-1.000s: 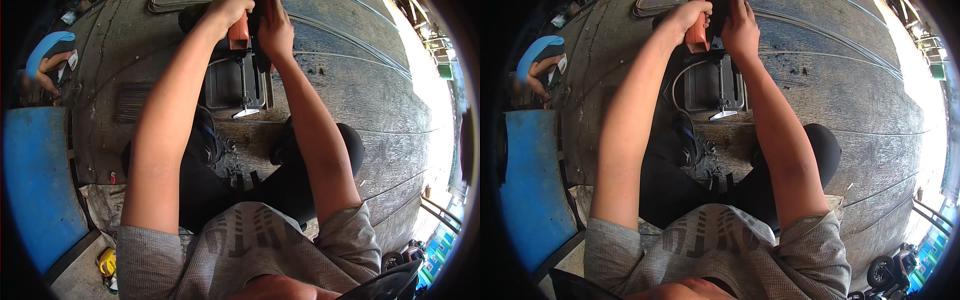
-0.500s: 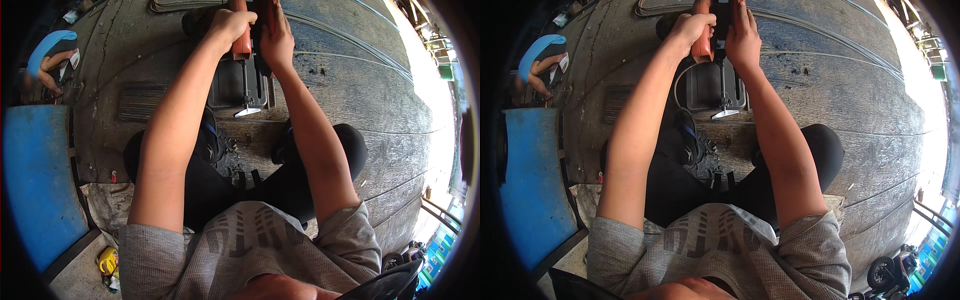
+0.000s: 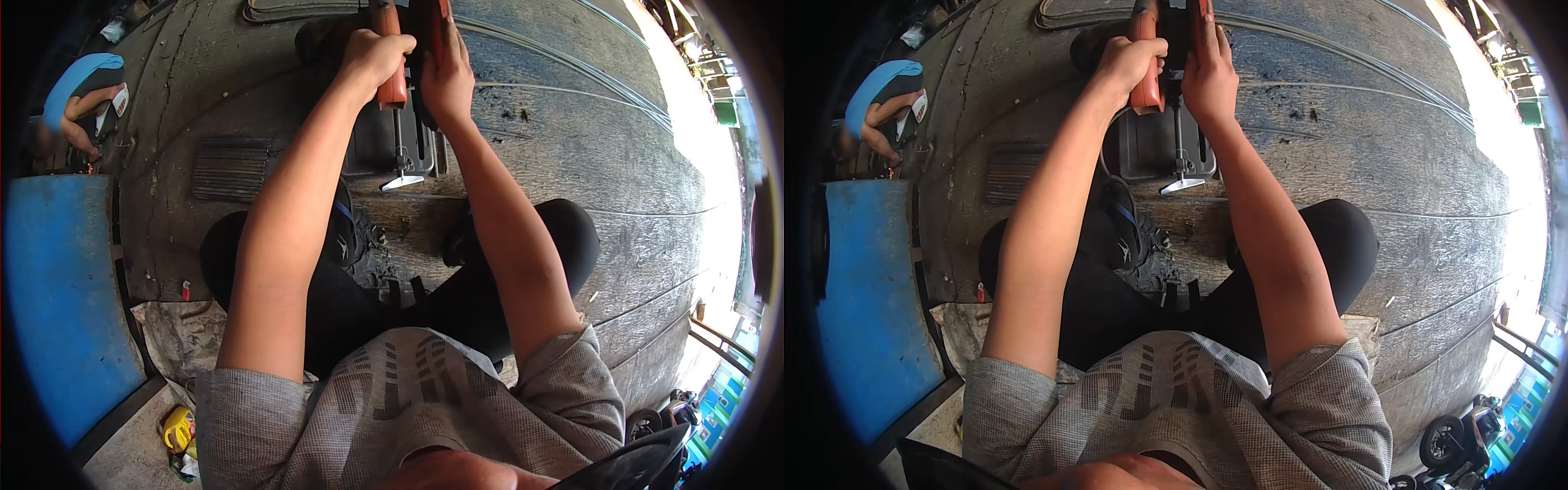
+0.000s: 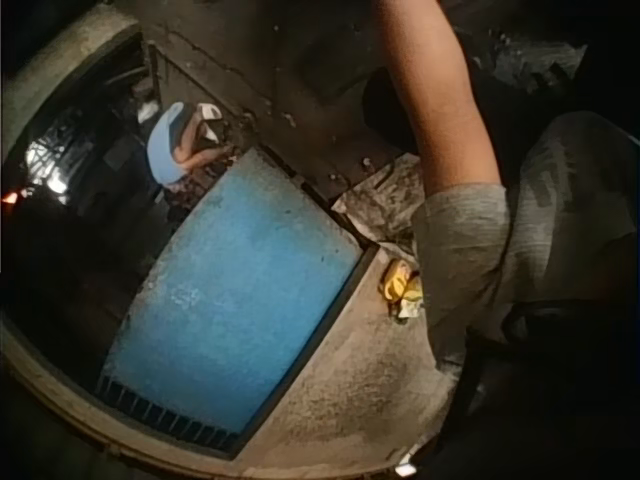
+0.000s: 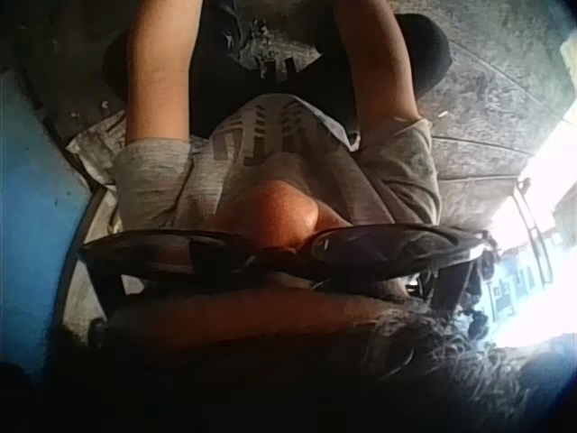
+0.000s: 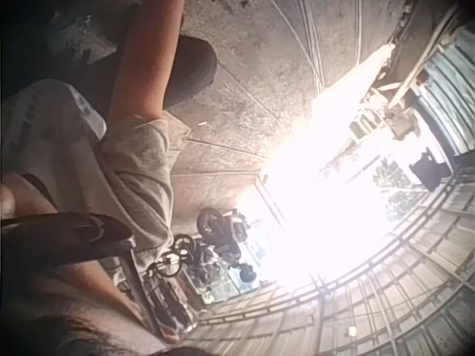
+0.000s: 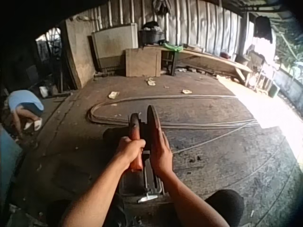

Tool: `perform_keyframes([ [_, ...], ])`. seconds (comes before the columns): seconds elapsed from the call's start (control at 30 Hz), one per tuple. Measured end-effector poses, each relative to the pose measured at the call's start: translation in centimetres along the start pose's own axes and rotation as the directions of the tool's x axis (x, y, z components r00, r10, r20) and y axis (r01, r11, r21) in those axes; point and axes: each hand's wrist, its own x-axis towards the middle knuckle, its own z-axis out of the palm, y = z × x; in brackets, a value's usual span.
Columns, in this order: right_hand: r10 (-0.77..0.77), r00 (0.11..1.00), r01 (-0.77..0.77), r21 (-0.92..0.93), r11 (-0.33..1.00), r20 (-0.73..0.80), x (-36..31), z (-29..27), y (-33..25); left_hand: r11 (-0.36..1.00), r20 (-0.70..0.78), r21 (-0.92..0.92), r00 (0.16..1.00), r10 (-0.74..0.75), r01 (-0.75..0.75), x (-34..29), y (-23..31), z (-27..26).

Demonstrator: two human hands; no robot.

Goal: Using a metal chop saw to cut metal rods to length.

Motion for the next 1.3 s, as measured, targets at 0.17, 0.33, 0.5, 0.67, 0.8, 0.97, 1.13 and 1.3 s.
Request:
perform_keyframes([
  [0.17,-0.001,1.0,0.001,-0.013,1.0,-0.028,-0.3,0.7,0.8,1.0,0.007,-0.003,1.0,0.004,-0.004,-0.1,-0.5,0.2],
  [0.33,-0.068,0.997,0.065,-0.06,0.996,-0.041,-0.6,0.7,1.3,1.0,0.007,-0.003,1.0,0.0,0.0,-0.4,-0.7,0.3],
  [0.5,-0.053,0.998,0.051,-0.054,0.997,-0.033,-1.1,0.7,0.9,0.999,0.02,0.029,0.999,0.026,-0.027,-0.3,-1.4,0.1],
  [0.67,0.008,1.0,-0.008,-0.027,1.0,-0.023,-1.3,0.6,0.9,0.999,0.007,0.027,1.0,0.028,-0.029,-0.5,-1.8,0.4],
  [0.8,-0.044,0.998,0.041,-0.064,0.997,-0.034,-1.6,0.6,1.1,0.998,-0.013,0.046,0.999,0.042,-0.041,-0.9,-1.8,0.4],
  [0.97,-0.057,0.998,0.054,-0.06,0.997,-0.038,-2.0,0.6,1.2,0.998,-0.018,0.055,1.0,0.019,-0.018,-1.5,-1.6,0.5],
  [1.13,-0.046,0.998,0.044,-0.065,0.997,-0.039,-2.3,0.6,1.3,0.999,-0.031,0.039,0.999,0.032,-0.031,-1.9,-1.7,0.7],
  [1.3,-0.017,1.0,0.016,-0.059,0.998,-0.022,-2.7,0.7,1.5,0.996,-0.058,0.079,0.997,0.054,-0.05,-1.8,-2.4,0.8],
])
